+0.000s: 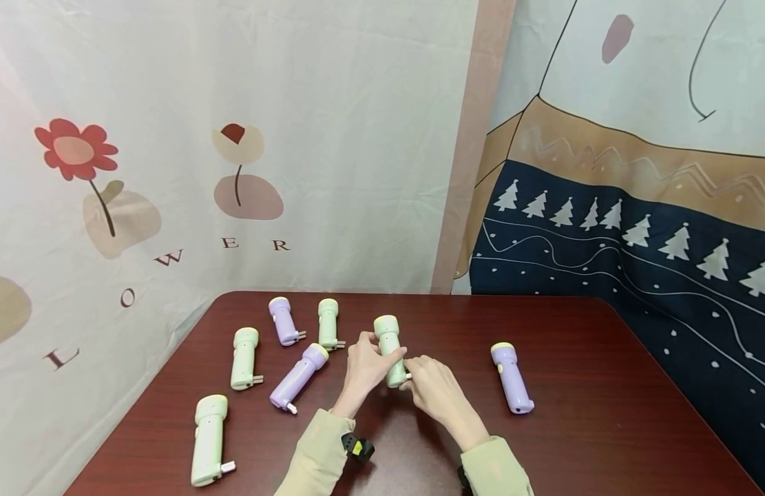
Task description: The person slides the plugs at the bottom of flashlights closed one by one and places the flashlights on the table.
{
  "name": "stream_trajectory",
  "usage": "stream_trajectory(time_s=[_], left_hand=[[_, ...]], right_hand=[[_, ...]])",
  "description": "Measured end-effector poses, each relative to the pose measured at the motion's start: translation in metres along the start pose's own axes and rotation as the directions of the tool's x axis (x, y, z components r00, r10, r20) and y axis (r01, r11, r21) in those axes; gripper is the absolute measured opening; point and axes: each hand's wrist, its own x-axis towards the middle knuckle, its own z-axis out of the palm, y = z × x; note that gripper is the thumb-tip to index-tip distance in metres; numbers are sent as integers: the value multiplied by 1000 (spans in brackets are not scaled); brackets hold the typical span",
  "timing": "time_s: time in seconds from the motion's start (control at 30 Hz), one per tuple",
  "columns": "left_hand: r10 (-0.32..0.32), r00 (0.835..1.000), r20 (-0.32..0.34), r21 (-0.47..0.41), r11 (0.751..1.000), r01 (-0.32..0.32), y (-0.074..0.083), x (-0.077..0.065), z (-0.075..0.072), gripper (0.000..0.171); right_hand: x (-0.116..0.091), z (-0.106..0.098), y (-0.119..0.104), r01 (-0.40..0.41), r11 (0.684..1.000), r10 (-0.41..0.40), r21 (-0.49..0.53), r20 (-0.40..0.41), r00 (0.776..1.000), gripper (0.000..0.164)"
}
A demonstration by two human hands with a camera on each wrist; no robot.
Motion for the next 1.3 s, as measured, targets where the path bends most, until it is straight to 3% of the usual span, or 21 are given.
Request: stream_trajectory(time_s=[0.23, 0.73, 0.97, 1.3], left_hand=[[-11, 1000, 0, 4, 1000, 11, 0, 1, 0, 56], [-13, 1000, 4, -9, 1000, 13, -1, 0, 1, 54], [25, 999, -31, -16, 1000, -25, 1, -3, 0, 54], [-26, 1000, -4, 2, 1000, 26, 0, 1, 4, 56]], right_hand=[[2, 1, 1, 22, 1000, -22, -5, -21, 1000, 26], [4, -2, -1, -17, 1000, 16, 6, 35, 999, 23], [4, -3, -1, -23, 1000, 23, -16, 27, 999, 25], [4, -4, -1, -20, 1000, 20, -23, 20, 1000, 25]])
